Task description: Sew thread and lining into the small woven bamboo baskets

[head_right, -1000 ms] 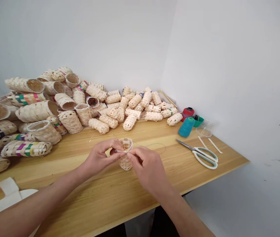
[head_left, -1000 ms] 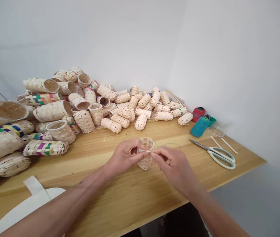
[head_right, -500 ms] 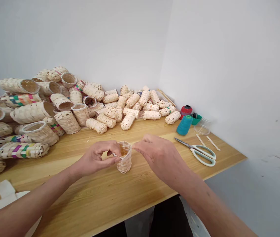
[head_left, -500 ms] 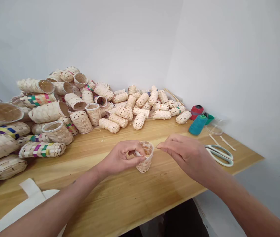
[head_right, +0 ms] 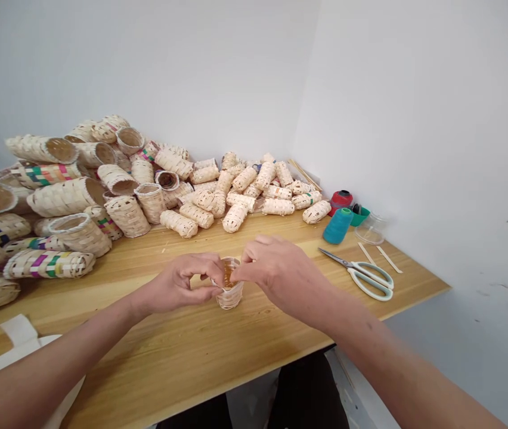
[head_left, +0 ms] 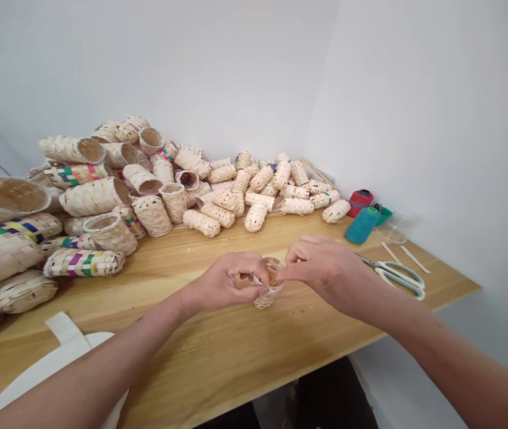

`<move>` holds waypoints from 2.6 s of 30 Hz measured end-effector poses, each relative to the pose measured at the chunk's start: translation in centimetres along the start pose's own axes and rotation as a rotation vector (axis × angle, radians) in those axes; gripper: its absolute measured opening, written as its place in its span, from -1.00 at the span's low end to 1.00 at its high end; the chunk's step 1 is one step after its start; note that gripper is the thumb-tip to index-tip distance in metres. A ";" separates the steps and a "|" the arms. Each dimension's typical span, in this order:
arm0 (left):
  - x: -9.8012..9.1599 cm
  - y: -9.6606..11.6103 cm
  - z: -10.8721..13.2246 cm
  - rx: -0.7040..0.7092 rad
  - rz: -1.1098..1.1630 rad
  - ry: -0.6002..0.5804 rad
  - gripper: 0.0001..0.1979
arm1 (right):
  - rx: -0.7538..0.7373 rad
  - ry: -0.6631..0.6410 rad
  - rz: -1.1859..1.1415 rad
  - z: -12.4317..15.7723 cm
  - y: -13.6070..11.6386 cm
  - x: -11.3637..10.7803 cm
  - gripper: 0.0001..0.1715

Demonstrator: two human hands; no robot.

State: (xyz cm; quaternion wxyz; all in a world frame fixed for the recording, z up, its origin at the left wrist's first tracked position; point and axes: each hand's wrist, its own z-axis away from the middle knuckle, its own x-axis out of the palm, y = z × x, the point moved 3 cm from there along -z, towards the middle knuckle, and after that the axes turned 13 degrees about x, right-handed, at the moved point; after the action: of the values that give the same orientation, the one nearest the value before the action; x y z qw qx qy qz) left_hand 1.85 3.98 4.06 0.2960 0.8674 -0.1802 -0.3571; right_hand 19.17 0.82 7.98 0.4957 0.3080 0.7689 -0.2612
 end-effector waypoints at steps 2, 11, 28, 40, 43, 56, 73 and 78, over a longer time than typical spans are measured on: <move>-0.1 0.1 -0.1 0.016 0.011 -0.001 -0.93 | -0.021 -0.010 -0.001 -0.2 0.1 0.1 -0.59; -0.1 -0.3 0.2 0.015 0.016 -0.029 -0.94 | -0.068 -0.057 0.003 -1.0 0.4 0.2 -0.56; -0.1 -0.4 0.3 0.017 0.029 -0.043 -0.94 | -0.094 -0.115 0.016 -1.3 0.4 -0.2 -0.53; -0.1 -0.3 0.2 -0.017 0.086 -0.041 -0.94 | -0.086 -0.131 0.018 -1.7 0.5 -0.1 -0.57; -0.2 -0.3 0.2 -0.019 0.087 -0.057 -0.94 | -0.075 -0.153 0.012 -1.9 0.4 -0.1 -0.58; -0.4 -0.7 0.4 0.009 0.089 -0.095 -0.90 | -0.102 -0.180 0.018 -2.2 0.2 0.0 -0.54; -0.3 -1.1 0.5 -0.051 0.134 -0.032 -0.79 | -0.135 -0.313 -0.114 -3.8 0.4 0.4 -0.64; -0.4 -1.3 0.4 -0.060 0.130 -0.004 -0.81 | 0.007 -0.317 -0.181 -4.2 0.8 -0.1 -0.79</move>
State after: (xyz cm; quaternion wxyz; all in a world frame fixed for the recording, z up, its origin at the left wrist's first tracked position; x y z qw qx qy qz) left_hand 1.42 5.02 3.17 0.3439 0.8440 -0.2261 -0.3440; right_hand 17.26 4.27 9.57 0.5840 0.1946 0.7048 -0.3527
